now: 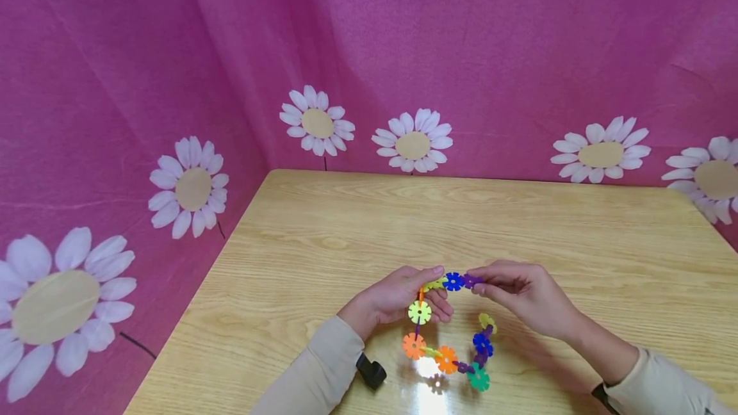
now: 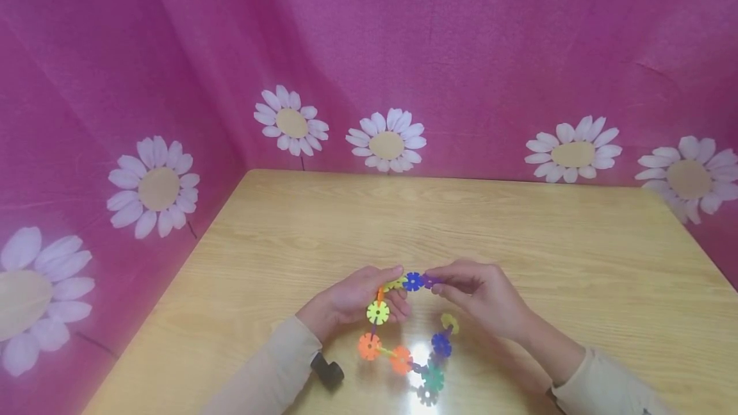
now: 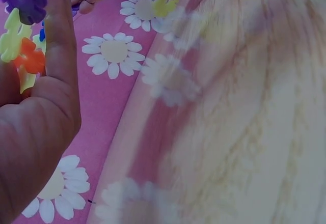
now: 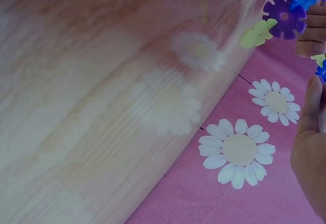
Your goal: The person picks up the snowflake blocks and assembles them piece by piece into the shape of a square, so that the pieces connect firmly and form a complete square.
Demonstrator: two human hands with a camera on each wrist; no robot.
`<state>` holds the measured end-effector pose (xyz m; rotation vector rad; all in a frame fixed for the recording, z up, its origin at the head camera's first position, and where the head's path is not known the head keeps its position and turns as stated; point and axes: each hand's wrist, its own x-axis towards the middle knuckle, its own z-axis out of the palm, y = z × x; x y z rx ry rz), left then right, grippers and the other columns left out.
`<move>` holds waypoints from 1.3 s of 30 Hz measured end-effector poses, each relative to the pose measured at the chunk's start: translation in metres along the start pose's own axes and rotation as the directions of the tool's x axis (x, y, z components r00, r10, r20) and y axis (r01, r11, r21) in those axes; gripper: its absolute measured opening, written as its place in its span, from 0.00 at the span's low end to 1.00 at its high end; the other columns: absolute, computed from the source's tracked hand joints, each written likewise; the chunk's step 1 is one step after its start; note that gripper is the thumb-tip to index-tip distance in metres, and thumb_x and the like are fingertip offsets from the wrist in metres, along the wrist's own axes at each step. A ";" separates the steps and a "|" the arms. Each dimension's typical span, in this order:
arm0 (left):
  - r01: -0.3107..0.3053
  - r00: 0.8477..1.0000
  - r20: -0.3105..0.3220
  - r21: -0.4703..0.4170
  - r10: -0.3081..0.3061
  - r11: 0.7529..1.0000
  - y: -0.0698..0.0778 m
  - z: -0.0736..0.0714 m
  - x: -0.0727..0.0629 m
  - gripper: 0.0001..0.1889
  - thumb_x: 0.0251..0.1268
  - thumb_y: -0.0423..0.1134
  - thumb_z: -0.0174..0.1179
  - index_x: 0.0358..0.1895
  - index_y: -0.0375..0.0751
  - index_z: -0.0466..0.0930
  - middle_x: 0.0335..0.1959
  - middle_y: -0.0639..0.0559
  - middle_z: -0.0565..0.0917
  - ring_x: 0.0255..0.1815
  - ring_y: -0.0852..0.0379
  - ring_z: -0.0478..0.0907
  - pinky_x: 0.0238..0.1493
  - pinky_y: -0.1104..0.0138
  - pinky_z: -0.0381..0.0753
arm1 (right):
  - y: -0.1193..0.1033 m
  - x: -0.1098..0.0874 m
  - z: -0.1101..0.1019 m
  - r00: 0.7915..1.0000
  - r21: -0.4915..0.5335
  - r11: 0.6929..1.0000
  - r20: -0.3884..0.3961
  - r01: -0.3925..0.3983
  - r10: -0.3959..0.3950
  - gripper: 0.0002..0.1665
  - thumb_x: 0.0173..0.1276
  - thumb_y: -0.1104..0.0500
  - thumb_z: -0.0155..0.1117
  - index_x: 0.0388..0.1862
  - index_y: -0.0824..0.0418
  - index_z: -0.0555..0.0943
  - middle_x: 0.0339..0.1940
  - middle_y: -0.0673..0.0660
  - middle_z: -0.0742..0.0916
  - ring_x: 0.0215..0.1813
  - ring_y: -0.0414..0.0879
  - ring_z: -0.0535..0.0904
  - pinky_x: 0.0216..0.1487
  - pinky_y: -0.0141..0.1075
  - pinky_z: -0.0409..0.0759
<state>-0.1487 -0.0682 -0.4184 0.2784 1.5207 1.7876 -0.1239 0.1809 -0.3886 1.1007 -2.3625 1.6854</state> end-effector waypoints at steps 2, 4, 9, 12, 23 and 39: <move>-0.004 1.000 0.001 0.017 0.004 1.000 0.000 0.001 -0.001 0.35 0.77 0.56 0.48 0.53 0.16 0.72 0.37 0.32 0.88 0.33 0.53 0.88 0.39 0.65 0.89 | 0.001 -0.001 0.001 1.000 -0.010 1.000 -0.009 -0.001 0.001 0.17 0.64 0.76 0.65 0.50 0.67 0.86 0.41 0.59 0.91 0.44 0.42 0.89 0.42 0.35 0.88; -0.009 1.000 0.003 0.030 0.009 1.000 0.001 0.001 -0.002 0.34 0.78 0.55 0.48 0.52 0.16 0.72 0.39 0.30 0.87 0.33 0.52 0.88 0.40 0.63 0.89 | 0.002 -0.001 0.003 1.000 -0.029 1.000 -0.020 -0.001 0.001 0.17 0.63 0.76 0.66 0.50 0.66 0.86 0.41 0.58 0.91 0.43 0.42 0.89 0.41 0.35 0.88; -0.023 1.000 0.010 0.040 0.023 0.999 0.002 0.002 -0.002 0.34 0.77 0.55 0.49 0.52 0.15 0.72 0.38 0.29 0.87 0.32 0.53 0.88 0.41 0.63 0.89 | 0.002 -0.002 0.005 0.999 -0.078 0.997 -0.047 -0.007 0.003 0.17 0.61 0.75 0.67 0.47 0.63 0.88 0.39 0.55 0.91 0.41 0.41 0.89 0.39 0.34 0.88; -0.026 0.999 0.032 0.035 0.025 0.999 0.003 0.005 0.000 0.35 0.77 0.56 0.50 0.51 0.16 0.72 0.37 0.32 0.88 0.32 0.54 0.88 0.41 0.64 0.89 | -0.001 -0.004 0.003 0.998 -0.077 0.997 -0.066 -0.018 0.013 0.17 0.61 0.76 0.67 0.47 0.63 0.88 0.39 0.55 0.91 0.40 0.40 0.89 0.38 0.33 0.88; -0.042 0.999 0.007 -0.035 0.042 0.999 0.002 0.008 -0.006 0.31 0.76 0.59 0.48 0.44 0.27 0.73 0.30 0.50 0.87 0.31 0.58 0.87 0.36 0.70 0.88 | -0.021 0.001 0.000 0.996 -0.161 0.987 -0.082 -0.032 0.019 0.26 0.62 0.73 0.69 0.60 0.64 0.81 0.40 0.59 0.91 0.41 0.36 0.89 0.37 0.31 0.88; -0.112 0.987 -0.130 -0.107 0.098 0.988 0.002 0.004 0.000 0.35 0.77 0.59 0.46 0.52 0.21 0.70 0.31 0.51 0.86 0.33 0.60 0.86 0.38 0.72 0.87 | 0.005 -0.023 -0.007 0.734 0.149 0.720 0.073 -0.678 0.676 0.35 0.82 0.49 0.47 0.59 0.84 0.72 0.43 0.65 0.88 0.43 0.50 0.88 0.47 0.41 0.89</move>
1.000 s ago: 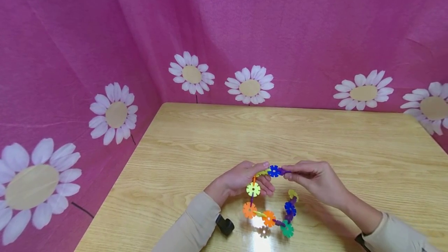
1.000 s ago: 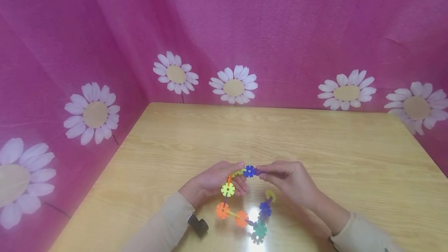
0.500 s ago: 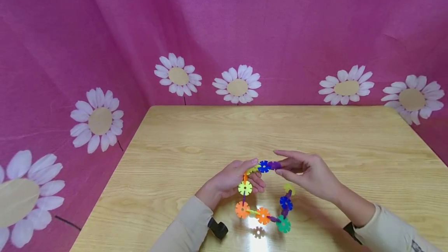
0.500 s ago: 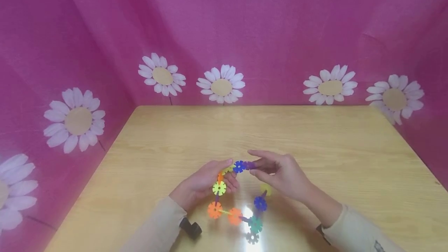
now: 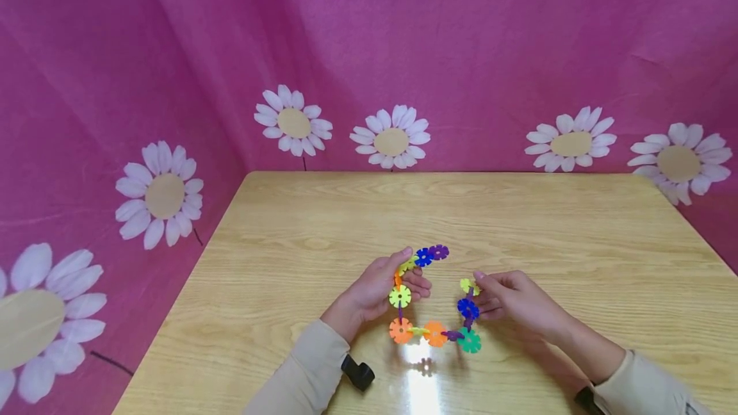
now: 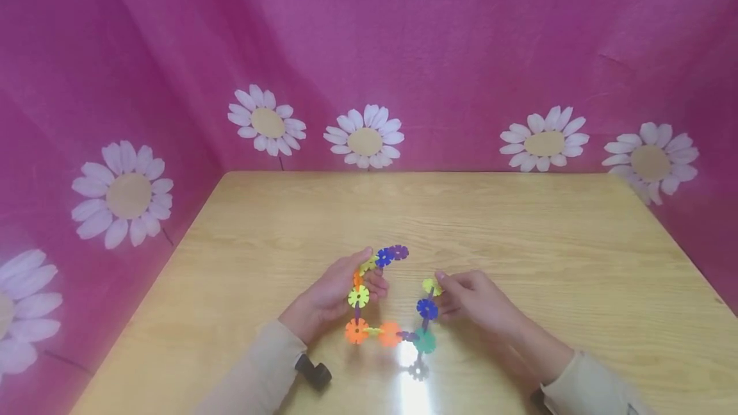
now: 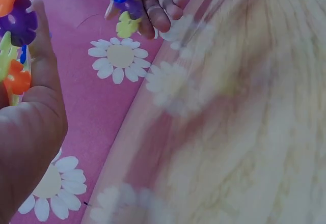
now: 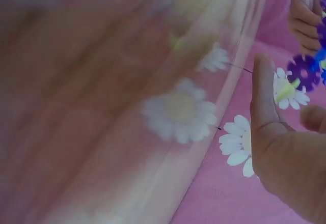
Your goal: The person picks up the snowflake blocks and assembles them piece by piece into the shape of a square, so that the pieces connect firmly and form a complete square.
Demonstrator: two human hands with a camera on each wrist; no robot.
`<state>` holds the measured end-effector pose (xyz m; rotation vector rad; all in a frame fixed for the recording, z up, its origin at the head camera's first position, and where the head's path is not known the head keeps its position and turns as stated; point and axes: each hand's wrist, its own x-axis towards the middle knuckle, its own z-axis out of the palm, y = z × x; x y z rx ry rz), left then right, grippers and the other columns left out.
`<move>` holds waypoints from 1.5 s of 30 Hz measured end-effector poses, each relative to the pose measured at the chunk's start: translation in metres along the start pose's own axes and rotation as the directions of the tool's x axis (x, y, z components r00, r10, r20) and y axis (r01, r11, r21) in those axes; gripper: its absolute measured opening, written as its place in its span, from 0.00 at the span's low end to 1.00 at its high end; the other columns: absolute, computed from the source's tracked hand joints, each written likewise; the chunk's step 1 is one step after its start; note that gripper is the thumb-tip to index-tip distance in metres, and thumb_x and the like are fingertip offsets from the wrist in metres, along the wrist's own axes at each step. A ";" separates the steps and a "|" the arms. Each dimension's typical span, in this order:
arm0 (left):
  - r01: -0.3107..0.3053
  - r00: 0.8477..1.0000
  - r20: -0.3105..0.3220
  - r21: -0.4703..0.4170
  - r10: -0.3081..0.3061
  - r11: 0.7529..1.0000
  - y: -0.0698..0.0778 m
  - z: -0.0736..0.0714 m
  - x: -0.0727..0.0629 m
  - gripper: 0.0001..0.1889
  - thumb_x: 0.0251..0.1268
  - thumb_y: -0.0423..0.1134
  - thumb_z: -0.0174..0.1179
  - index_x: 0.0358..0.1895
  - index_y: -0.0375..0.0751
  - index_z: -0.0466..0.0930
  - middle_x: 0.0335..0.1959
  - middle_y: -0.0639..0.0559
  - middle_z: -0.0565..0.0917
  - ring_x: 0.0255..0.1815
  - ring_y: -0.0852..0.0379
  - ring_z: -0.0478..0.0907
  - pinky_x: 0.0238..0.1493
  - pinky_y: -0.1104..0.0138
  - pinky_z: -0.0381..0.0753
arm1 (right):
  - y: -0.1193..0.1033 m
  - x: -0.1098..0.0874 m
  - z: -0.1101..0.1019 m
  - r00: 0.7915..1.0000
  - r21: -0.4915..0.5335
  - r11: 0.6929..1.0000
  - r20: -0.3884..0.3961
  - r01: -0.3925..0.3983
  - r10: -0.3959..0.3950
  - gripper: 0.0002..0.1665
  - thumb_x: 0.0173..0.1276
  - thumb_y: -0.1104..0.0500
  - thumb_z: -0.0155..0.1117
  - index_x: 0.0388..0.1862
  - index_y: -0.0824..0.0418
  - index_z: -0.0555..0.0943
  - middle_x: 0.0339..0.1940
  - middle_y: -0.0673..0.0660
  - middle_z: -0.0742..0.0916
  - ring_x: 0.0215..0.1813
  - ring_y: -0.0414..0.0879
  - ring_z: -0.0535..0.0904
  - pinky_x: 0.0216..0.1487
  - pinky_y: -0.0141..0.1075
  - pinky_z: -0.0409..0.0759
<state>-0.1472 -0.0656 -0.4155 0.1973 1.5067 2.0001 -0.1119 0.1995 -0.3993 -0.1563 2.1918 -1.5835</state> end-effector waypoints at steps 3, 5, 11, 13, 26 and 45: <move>-0.004 1.000 -0.016 -0.021 0.004 1.000 0.001 0.001 0.000 0.39 0.76 0.60 0.47 0.58 0.16 0.66 0.31 0.50 0.87 0.33 0.60 0.86 0.39 0.71 0.88 | -0.001 0.001 0.001 1.000 0.018 1.000 0.011 -0.026 0.026 0.31 0.81 0.49 0.49 0.54 0.80 0.77 0.37 0.56 0.87 0.40 0.45 0.86 0.45 0.39 0.89; 0.001 1.000 -0.023 -0.026 -0.002 1.000 0.001 0.002 0.000 0.40 0.76 0.61 0.48 0.59 0.16 0.65 0.32 0.49 0.87 0.33 0.59 0.86 0.40 0.71 0.88 | -0.003 0.001 0.001 0.999 0.040 0.998 0.022 -0.038 0.037 0.27 0.80 0.51 0.50 0.52 0.77 0.78 0.36 0.53 0.86 0.39 0.43 0.85 0.45 0.38 0.89; 0.029 0.999 -0.038 -0.005 -0.029 1.000 0.001 0.002 0.000 0.40 0.74 0.60 0.51 0.59 0.17 0.69 0.41 0.37 0.88 0.39 0.52 0.89 0.45 0.65 0.88 | -0.013 -0.001 -0.001 0.999 0.095 0.995 0.038 -0.026 0.023 0.23 0.80 0.54 0.50 0.52 0.76 0.77 0.37 0.54 0.86 0.40 0.44 0.86 0.46 0.38 0.89; 0.041 0.999 -0.033 -0.003 -0.041 0.999 0.002 0.002 0.000 0.39 0.73 0.60 0.52 0.58 0.17 0.70 0.44 0.33 0.87 0.41 0.49 0.89 0.46 0.64 0.88 | -0.019 -0.001 -0.002 0.999 0.088 0.996 0.036 -0.013 0.009 0.22 0.79 0.54 0.51 0.49 0.75 0.78 0.39 0.56 0.86 0.41 0.45 0.86 0.46 0.38 0.89; 0.085 0.996 -0.009 0.076 -0.084 0.994 0.003 0.001 -0.002 0.28 0.74 0.54 0.51 0.42 0.25 0.79 0.37 0.34 0.89 0.32 0.53 0.89 0.37 0.65 0.89 | -0.030 -0.004 -0.006 0.999 0.045 0.998 -0.009 0.042 -0.042 0.23 0.79 0.56 0.49 0.55 0.78 0.75 0.40 0.56 0.88 0.41 0.41 0.86 0.45 0.36 0.88; 0.100 0.995 -0.003 0.165 -0.101 0.981 0.005 0.003 -0.007 0.32 0.73 0.53 0.53 0.48 0.16 0.77 0.32 0.36 0.89 0.29 0.53 0.88 0.34 0.65 0.89 | -0.031 -0.001 0.000 0.997 0.024 0.998 0.049 0.058 -0.059 0.24 0.79 0.57 0.51 0.51 0.82 0.75 0.37 0.56 0.87 0.38 0.45 0.86 0.44 0.37 0.89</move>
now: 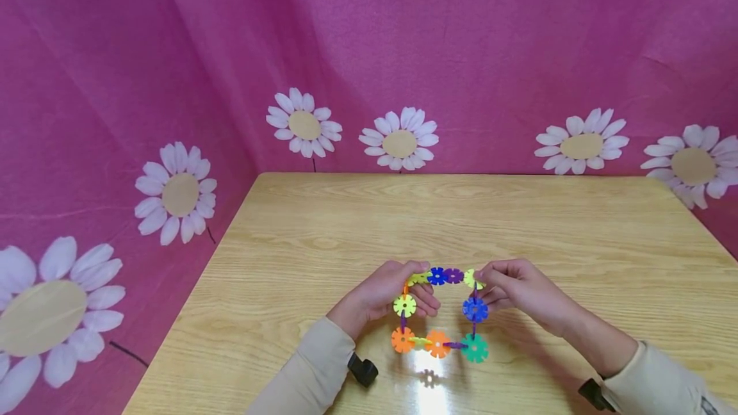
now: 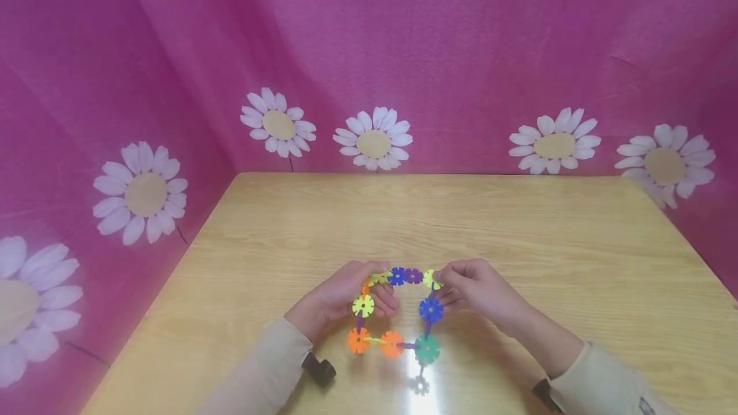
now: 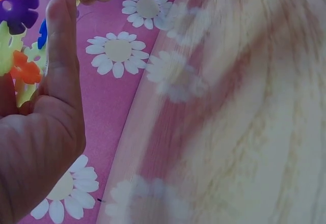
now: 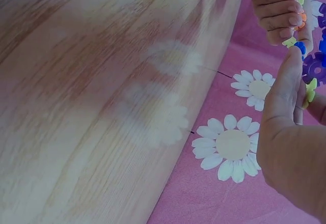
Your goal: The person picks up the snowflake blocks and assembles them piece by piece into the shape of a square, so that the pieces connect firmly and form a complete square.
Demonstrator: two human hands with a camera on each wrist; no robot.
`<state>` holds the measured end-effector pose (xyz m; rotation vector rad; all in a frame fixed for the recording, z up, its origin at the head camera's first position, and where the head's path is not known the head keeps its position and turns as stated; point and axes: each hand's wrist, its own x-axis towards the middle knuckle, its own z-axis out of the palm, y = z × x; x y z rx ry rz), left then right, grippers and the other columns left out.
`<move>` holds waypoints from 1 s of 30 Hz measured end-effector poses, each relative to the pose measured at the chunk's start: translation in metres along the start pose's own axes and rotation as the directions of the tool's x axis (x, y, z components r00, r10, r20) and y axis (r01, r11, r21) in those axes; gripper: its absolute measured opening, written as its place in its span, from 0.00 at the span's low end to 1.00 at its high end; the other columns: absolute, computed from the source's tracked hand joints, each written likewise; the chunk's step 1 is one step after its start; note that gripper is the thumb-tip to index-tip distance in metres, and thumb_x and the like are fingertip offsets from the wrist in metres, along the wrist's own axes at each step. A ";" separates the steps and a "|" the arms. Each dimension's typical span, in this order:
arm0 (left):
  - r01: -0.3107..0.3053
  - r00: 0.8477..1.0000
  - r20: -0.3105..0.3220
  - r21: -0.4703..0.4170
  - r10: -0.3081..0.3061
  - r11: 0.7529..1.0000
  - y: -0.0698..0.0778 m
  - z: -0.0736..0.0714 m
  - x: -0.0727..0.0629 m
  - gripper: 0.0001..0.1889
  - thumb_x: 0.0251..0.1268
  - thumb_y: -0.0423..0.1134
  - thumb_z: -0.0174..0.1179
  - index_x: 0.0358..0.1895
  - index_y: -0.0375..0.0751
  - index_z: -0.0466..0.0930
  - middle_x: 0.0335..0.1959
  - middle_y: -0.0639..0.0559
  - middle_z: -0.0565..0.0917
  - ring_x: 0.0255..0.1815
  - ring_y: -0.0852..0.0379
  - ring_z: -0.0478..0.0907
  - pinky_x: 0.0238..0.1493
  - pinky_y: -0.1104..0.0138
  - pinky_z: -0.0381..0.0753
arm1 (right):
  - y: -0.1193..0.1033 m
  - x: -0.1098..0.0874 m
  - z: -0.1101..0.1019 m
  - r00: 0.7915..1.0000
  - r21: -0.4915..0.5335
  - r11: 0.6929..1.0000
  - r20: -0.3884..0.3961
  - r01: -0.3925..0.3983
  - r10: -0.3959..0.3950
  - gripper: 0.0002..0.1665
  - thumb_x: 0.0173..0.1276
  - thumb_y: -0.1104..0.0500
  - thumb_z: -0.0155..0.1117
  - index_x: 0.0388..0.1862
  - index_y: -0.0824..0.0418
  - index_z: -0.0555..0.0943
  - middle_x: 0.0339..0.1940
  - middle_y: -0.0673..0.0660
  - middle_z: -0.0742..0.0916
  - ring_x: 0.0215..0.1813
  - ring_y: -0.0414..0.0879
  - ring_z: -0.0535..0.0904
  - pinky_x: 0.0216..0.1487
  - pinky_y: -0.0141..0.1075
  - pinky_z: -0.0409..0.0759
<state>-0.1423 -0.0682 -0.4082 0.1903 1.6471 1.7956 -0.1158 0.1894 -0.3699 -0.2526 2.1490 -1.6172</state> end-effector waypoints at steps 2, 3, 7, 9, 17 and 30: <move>-0.001 1.000 -0.004 0.012 0.001 1.000 0.000 0.001 0.000 0.32 0.73 0.52 0.53 0.47 0.16 0.77 0.31 0.36 0.89 0.29 0.53 0.88 0.35 0.64 0.89 | 0.000 0.000 0.000 1.000 0.000 1.000 -0.003 -0.003 0.003 0.24 0.78 0.57 0.50 0.51 0.81 0.75 0.37 0.56 0.87 0.38 0.46 0.86 0.44 0.37 0.89; -0.001 1.000 -0.004 0.016 0.001 1.000 0.000 0.001 0.000 0.31 0.73 0.52 0.53 0.47 0.16 0.77 0.31 0.36 0.89 0.29 0.53 0.88 0.35 0.63 0.89 | 0.000 0.000 0.000 1.000 0.000 1.000 -0.001 -0.002 0.002 0.24 0.78 0.57 0.50 0.51 0.81 0.75 0.37 0.57 0.87 0.38 0.46 0.86 0.44 0.37 0.89; -0.002 1.000 0.004 0.030 0.002 1.000 -0.001 0.003 0.001 0.30 0.73 0.52 0.53 0.43 0.18 0.79 0.33 0.34 0.89 0.28 0.53 0.88 0.34 0.63 0.90 | 0.001 -0.001 -0.002 1.000 0.009 1.000 0.023 0.010 -0.011 0.24 0.79 0.57 0.51 0.50 0.81 0.76 0.37 0.57 0.87 0.38 0.45 0.86 0.44 0.37 0.89; -0.002 1.000 0.013 0.032 0.002 0.999 -0.001 0.003 0.002 0.28 0.73 0.52 0.53 0.41 0.20 0.79 0.33 0.34 0.89 0.27 0.53 0.88 0.32 0.64 0.89 | 0.001 -0.002 -0.003 0.999 0.015 1.000 0.040 0.018 -0.019 0.23 0.79 0.57 0.51 0.49 0.81 0.77 0.36 0.56 0.88 0.37 0.45 0.86 0.43 0.38 0.89; 0.006 1.000 0.014 0.047 -0.007 0.999 -0.001 0.005 0.003 0.28 0.72 0.52 0.54 0.40 0.21 0.79 0.30 0.35 0.88 0.26 0.52 0.87 0.30 0.64 0.89 | -0.001 -0.003 -0.004 0.998 0.045 0.999 0.066 -0.002 0.000 0.22 0.77 0.57 0.57 0.44 0.79 0.80 0.36 0.58 0.90 0.36 0.45 0.89 0.42 0.40 0.89; 0.011 1.000 -0.007 0.088 -0.010 0.996 0.000 0.009 0.009 0.28 0.71 0.52 0.56 0.37 0.22 0.80 0.31 0.32 0.88 0.26 0.50 0.88 0.36 0.57 0.90 | -0.001 -0.001 -0.004 1.000 0.030 1.000 0.026 -0.001 0.001 0.21 0.76 0.59 0.58 0.48 0.82 0.79 0.34 0.57 0.90 0.34 0.43 0.88 0.40 0.39 0.89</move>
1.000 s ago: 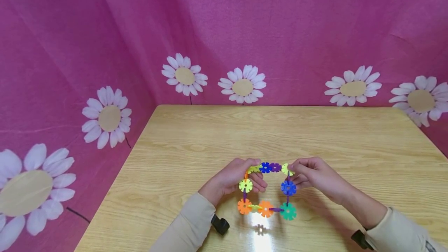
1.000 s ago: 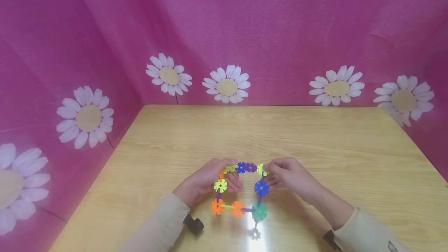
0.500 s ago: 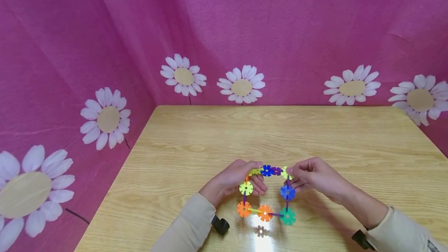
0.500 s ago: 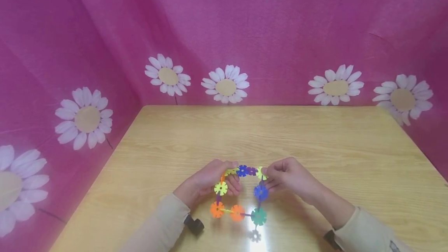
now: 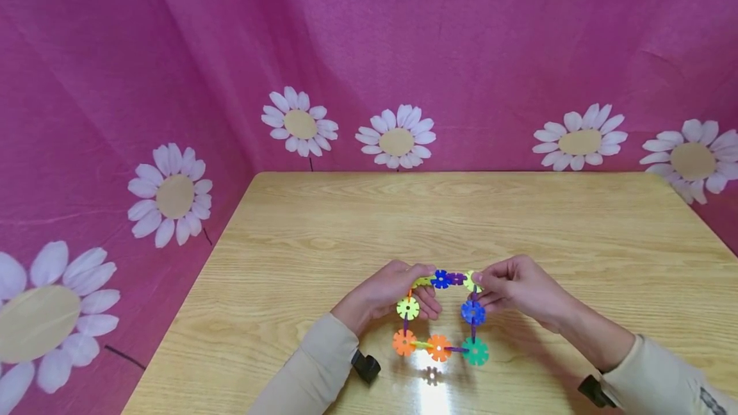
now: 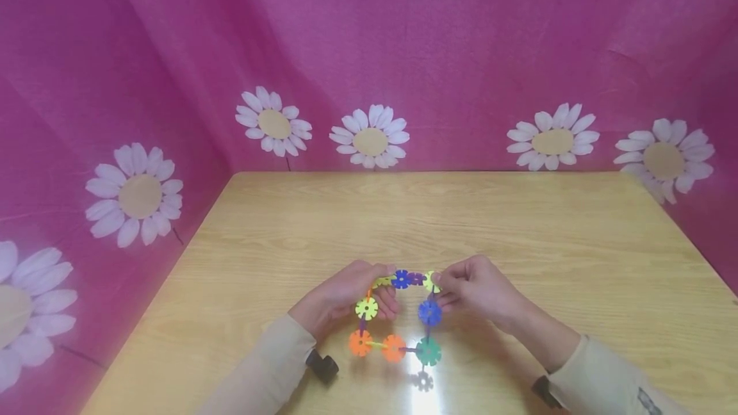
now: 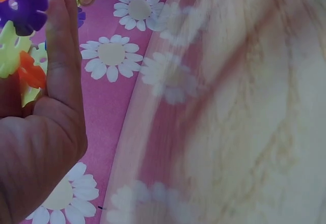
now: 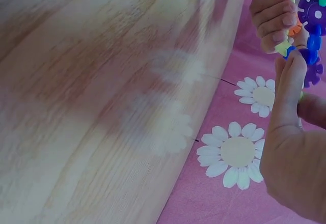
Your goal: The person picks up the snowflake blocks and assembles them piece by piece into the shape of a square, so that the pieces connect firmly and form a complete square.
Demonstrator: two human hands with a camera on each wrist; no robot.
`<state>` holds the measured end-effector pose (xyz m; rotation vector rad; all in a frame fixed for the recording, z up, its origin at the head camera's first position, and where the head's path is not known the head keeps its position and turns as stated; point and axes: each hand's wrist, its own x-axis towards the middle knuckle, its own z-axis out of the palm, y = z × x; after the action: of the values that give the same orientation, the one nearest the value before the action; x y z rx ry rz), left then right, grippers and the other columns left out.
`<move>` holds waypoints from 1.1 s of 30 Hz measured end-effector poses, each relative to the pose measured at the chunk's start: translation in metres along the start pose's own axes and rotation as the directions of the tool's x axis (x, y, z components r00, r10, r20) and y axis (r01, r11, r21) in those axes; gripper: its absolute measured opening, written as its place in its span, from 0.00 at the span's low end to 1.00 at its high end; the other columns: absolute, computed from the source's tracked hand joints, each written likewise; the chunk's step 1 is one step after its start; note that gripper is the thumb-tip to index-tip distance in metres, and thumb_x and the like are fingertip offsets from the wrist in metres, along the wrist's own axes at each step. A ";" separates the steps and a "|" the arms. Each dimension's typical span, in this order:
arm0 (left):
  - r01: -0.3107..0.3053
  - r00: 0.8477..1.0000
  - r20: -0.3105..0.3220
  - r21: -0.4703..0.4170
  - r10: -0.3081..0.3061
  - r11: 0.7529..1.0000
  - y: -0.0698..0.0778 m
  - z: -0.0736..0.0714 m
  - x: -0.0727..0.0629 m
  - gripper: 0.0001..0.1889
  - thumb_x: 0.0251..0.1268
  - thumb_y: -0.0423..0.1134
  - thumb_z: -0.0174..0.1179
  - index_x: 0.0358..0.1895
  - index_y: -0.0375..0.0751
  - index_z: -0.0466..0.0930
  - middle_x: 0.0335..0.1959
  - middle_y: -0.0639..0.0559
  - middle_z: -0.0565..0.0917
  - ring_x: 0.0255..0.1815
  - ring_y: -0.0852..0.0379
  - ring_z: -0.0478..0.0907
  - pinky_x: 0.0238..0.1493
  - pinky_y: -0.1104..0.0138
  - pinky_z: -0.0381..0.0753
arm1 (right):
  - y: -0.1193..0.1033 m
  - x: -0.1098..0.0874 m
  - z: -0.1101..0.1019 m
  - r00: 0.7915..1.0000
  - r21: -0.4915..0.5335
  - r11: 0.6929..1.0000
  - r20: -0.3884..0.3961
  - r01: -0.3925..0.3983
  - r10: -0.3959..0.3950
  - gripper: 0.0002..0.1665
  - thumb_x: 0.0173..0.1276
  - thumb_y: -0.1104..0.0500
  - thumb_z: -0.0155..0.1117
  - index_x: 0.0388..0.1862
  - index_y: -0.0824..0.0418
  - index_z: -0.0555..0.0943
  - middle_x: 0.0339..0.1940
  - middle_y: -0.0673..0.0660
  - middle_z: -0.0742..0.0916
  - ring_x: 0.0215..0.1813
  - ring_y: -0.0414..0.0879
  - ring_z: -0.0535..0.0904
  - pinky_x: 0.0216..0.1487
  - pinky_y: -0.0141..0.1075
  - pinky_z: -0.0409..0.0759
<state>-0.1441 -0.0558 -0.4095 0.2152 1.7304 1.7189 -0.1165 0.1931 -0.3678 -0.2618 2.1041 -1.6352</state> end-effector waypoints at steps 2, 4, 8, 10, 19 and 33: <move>0.004 1.000 -0.001 -0.003 -0.004 1.000 0.000 0.000 0.001 0.27 0.71 0.52 0.56 0.36 0.24 0.80 0.31 0.32 0.88 0.26 0.50 0.88 0.36 0.57 0.90 | 0.000 0.000 -0.001 1.000 -0.005 1.000 0.003 -0.001 0.001 0.21 0.76 0.59 0.58 0.47 0.82 0.79 0.33 0.56 0.90 0.33 0.43 0.88 0.40 0.39 0.89; 0.008 1.000 -0.001 -0.004 -0.008 1.000 -0.001 0.000 0.002 0.26 0.71 0.52 0.56 0.35 0.24 0.80 0.31 0.32 0.88 0.26 0.50 0.88 0.36 0.58 0.90 | 0.000 0.000 -0.001 1.000 -0.013 1.000 0.019 0.007 -0.007 0.21 0.76 0.59 0.58 0.47 0.82 0.79 0.32 0.56 0.90 0.33 0.43 0.88 0.40 0.39 0.89; 0.004 1.000 -0.022 0.001 -0.004 1.000 -0.002 -0.002 0.003 0.27 0.72 0.50 0.55 0.37 0.21 0.82 0.31 0.32 0.88 0.27 0.51 0.88 0.37 0.59 0.90 | 0.000 -0.001 0.003 0.999 -0.024 1.000 0.041 0.015 -0.014 0.21 0.75 0.59 0.59 0.46 0.82 0.80 0.32 0.57 0.90 0.33 0.43 0.88 0.39 0.40 0.90; -0.002 0.999 -0.035 -0.002 0.002 1.000 -0.002 -0.003 0.003 0.27 0.73 0.50 0.54 0.36 0.21 0.82 0.31 0.33 0.88 0.27 0.51 0.88 0.37 0.59 0.90 | 0.001 -0.002 0.007 0.999 -0.022 0.999 0.026 0.029 -0.028 0.21 0.75 0.60 0.59 0.46 0.83 0.80 0.33 0.59 0.90 0.32 0.43 0.88 0.39 0.40 0.90; -0.022 0.999 -0.043 -0.026 0.021 0.999 0.002 -0.001 0.002 0.29 0.74 0.50 0.53 0.40 0.18 0.81 0.32 0.32 0.88 0.29 0.50 0.89 0.39 0.59 0.90 | 0.003 0.000 0.013 0.995 -0.014 0.997 -0.063 0.070 -0.071 0.21 0.76 0.61 0.57 0.47 0.84 0.79 0.34 0.62 0.90 0.31 0.41 0.87 0.39 0.39 0.89; -0.042 0.999 -0.020 -0.068 0.041 0.997 -0.001 0.000 0.007 0.29 0.73 0.50 0.55 0.47 0.17 0.79 0.35 0.30 0.88 0.32 0.47 0.89 0.41 0.58 0.90 | 0.004 0.003 0.013 0.995 -0.029 0.998 -0.091 0.050 -0.052 0.22 0.76 0.60 0.57 0.49 0.84 0.79 0.35 0.63 0.90 0.31 0.42 0.88 0.39 0.41 0.90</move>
<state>-0.1487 -0.0519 -0.4132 0.2068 1.6881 1.8118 -0.1123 0.1821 -0.3750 -0.2555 2.2053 -1.6788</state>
